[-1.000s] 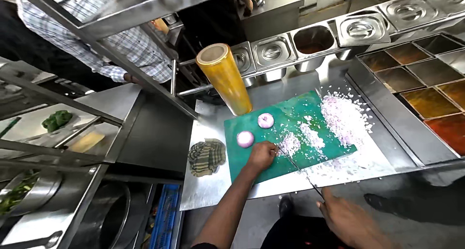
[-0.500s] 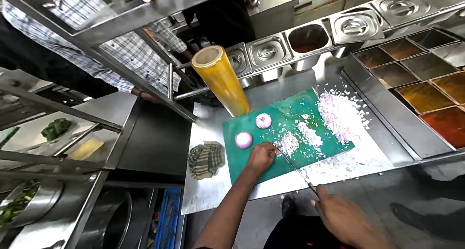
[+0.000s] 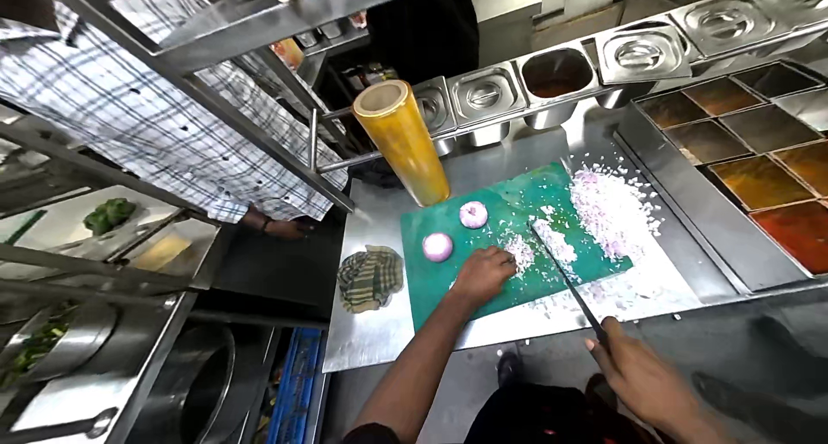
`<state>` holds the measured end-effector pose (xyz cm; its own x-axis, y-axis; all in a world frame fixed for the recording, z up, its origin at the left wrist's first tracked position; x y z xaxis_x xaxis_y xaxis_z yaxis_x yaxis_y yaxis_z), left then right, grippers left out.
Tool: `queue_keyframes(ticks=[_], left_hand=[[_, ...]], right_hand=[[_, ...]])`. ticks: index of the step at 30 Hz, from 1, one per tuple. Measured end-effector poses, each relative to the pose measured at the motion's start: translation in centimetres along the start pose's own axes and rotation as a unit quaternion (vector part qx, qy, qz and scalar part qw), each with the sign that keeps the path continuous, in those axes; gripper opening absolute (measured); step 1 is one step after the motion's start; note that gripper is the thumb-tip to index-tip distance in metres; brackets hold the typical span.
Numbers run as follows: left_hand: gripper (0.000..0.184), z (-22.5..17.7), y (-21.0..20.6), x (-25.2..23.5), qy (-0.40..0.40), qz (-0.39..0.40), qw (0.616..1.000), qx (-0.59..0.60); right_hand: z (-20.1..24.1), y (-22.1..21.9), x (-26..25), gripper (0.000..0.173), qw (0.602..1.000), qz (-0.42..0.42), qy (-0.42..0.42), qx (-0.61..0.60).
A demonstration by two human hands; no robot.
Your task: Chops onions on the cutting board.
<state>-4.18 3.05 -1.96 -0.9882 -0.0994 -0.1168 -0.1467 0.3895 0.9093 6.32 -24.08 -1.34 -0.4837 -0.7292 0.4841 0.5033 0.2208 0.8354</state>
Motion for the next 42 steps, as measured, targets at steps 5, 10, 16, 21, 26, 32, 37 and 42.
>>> queue_keyframes(ticks=[5, 10, 16, 21, 26, 32, 37, 42], left_hand=[[0.026, -1.0, 0.6, 1.3, 0.215, 0.013, 0.976, 0.028], [0.027, -1.1, 0.7, 3.2, 0.319, -0.021, 0.941, 0.106], [0.021, -1.1, 0.2, 2.8, 0.257, -0.022, 0.964, 0.056], [0.023, -1.5, 0.7, 1.9, 0.251, 0.028, 0.966, 0.044], [0.027, -1.5, 1.3, 2.1, 0.26, 0.04, 0.961, 0.087], [0.021, -1.3, 0.3, 1.7, 0.226, 0.022, 0.968, 0.102], [0.018, -1.1, 0.1, 2.1, 0.209, -0.009, 0.972, 0.105], [0.016, -0.7, -0.4, 2.5, 0.178, -0.06, 0.977, 0.106]], right_hand=[[0.3, -1.3, 1.1, 0.051, 1.0, 0.017, 0.004, 0.009], [1.6, -1.8, 1.9, 0.049, 0.997, 0.057, 0.016, 0.047], [3.0, -2.4, 2.5, 0.051, 0.992, 0.053, 0.015, 0.117], [3.8, -2.3, 0.6, 0.052, 0.984, 0.132, -0.006, 0.123], [3.7, -1.4, 2.5, 0.051, 0.988, 0.083, 0.007, 0.129], [2.9, -3.4, 1.2, 0.052, 0.988, 0.106, -0.001, 0.116], [3.1, -3.2, 1.7, 0.051, 0.988, 0.112, 0.02, 0.106], [3.8, -2.5, 1.1, 0.051, 0.989, 0.111, 0.018, 0.094]])
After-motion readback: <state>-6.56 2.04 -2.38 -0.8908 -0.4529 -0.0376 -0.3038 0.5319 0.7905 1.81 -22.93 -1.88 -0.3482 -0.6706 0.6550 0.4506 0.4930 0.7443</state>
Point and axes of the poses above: each hand's wrist, its own x-axis away from the middle knuckle, its own y-axis out of the back of the hand, z = x × y, the point moved 3 cm from there along -x, towards the middle knuckle, and after that the axes turned 13 degrees about x, right-handed, at the moved point
